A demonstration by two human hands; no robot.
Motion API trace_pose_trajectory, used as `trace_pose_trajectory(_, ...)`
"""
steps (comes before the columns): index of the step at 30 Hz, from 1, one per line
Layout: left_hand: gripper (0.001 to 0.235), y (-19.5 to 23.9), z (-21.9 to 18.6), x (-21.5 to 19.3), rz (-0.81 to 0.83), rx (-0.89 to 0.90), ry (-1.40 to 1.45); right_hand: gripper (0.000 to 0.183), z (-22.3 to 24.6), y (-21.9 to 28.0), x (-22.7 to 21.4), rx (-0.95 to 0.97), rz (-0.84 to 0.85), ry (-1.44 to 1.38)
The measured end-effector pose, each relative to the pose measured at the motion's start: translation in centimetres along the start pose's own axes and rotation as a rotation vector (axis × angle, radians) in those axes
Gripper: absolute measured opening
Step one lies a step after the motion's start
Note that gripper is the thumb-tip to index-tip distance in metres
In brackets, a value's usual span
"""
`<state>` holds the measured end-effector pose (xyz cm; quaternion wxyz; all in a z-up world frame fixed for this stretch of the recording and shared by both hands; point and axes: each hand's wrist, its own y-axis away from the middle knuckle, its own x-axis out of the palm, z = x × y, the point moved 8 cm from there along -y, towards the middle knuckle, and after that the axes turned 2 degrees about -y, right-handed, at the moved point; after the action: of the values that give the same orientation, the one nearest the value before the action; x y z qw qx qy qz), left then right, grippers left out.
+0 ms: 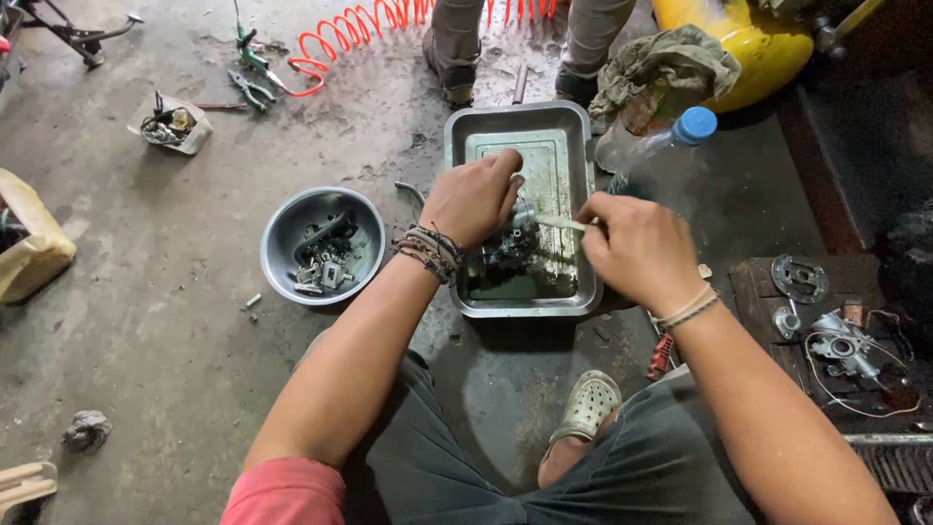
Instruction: Cleaning the internal components of a motorcycle carburetor using a brush and cleaning solution in a tray.
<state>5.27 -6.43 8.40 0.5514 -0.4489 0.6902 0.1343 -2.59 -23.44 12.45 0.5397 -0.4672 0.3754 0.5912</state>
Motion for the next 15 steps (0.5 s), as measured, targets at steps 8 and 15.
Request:
trace_pose_trajectory(8, 0.020, -0.3, -1.7, 0.1, -0.017, 0.063, -0.045, 0.019, 0.5, -0.3, 2.3, -0.096, 0.045, 0.060)
trace_pose_trajectory(15, 0.023, 0.1, -0.6, -0.4, -0.023, -0.032, -0.029, 0.015, 1.1, 0.1, 1.5, -0.050, 0.054, 0.007)
